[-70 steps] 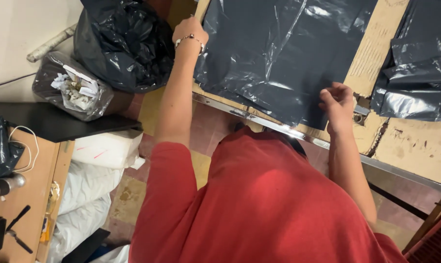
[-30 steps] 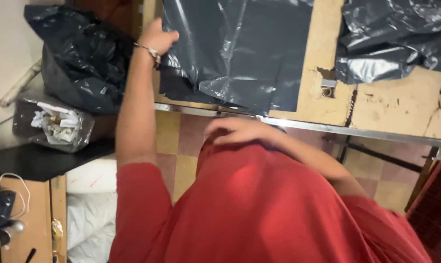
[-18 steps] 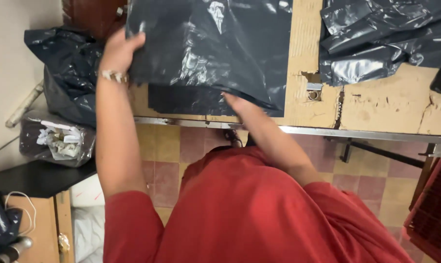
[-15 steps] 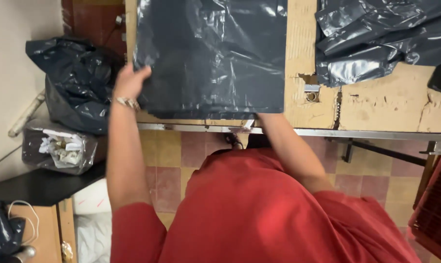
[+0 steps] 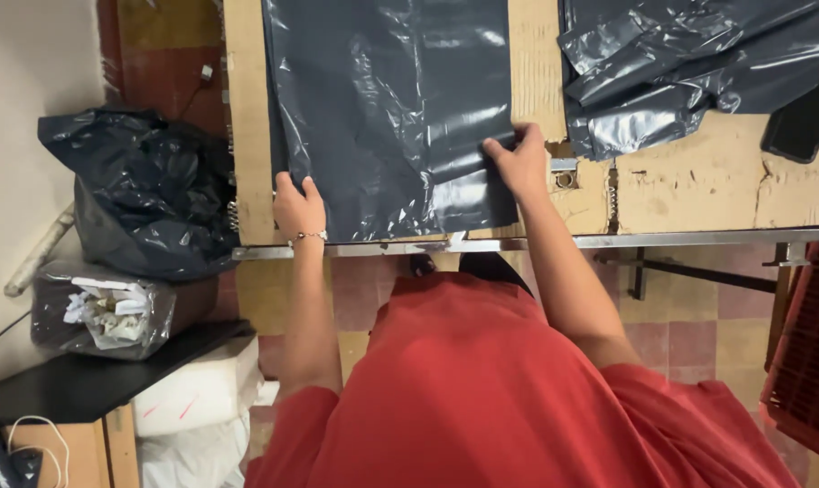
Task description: Folding black plastic bags and placing them into a storage crate
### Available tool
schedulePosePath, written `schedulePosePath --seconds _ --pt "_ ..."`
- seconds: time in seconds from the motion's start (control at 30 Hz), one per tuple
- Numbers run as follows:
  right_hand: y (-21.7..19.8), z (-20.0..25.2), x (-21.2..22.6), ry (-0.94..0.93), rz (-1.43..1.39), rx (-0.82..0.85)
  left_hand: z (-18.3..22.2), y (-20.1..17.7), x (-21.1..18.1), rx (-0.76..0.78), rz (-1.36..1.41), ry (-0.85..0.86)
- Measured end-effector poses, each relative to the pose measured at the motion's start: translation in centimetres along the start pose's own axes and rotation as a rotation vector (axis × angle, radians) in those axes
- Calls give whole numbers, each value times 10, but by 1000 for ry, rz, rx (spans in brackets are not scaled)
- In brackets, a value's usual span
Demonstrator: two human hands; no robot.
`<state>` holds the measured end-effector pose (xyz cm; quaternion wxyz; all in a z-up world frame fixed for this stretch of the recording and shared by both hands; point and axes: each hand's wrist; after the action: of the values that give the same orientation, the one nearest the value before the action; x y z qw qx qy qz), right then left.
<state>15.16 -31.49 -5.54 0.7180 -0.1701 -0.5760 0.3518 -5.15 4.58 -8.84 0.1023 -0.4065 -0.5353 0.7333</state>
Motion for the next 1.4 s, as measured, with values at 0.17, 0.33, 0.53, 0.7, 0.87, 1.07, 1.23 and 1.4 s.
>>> schedulePosePath --seconds 0.17,0.33,0.53,0.7,0.87,1.07,1.23,1.4 --pt "-5 -22 45 185 -339 328 -20 14 14 -10 -17 -79" --pt "-25 12 89 136 -504 407 -9 -13 -4 -106 -106 -87" --pt "-11 7 62 -89 -534 502 73 -65 -62 -9 -250 515" --pt "-41 2 111 -449 -639 338 67 -21 -37 175 -325 666" --pt "-96 51 144 -536 -500 280 53 -51 16 199 -144 300" --pt "-223 153 49 -512 -628 790 179 -304 -48 375 -33 497" --pt "-260 208 49 -546 -262 552 188 -385 -80 209 163 1052" --pt "-212 150 116 -664 190 71 95 -347 -153 -76 181 890"
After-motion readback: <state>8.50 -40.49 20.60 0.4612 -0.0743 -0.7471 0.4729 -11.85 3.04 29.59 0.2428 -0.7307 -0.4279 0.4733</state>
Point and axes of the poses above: each hand's wrist, its own z-axis away from the middle knuckle, its own y-axis out of the palm, x = y × z, and after that the axes turned 15 degrees about x, right-handed
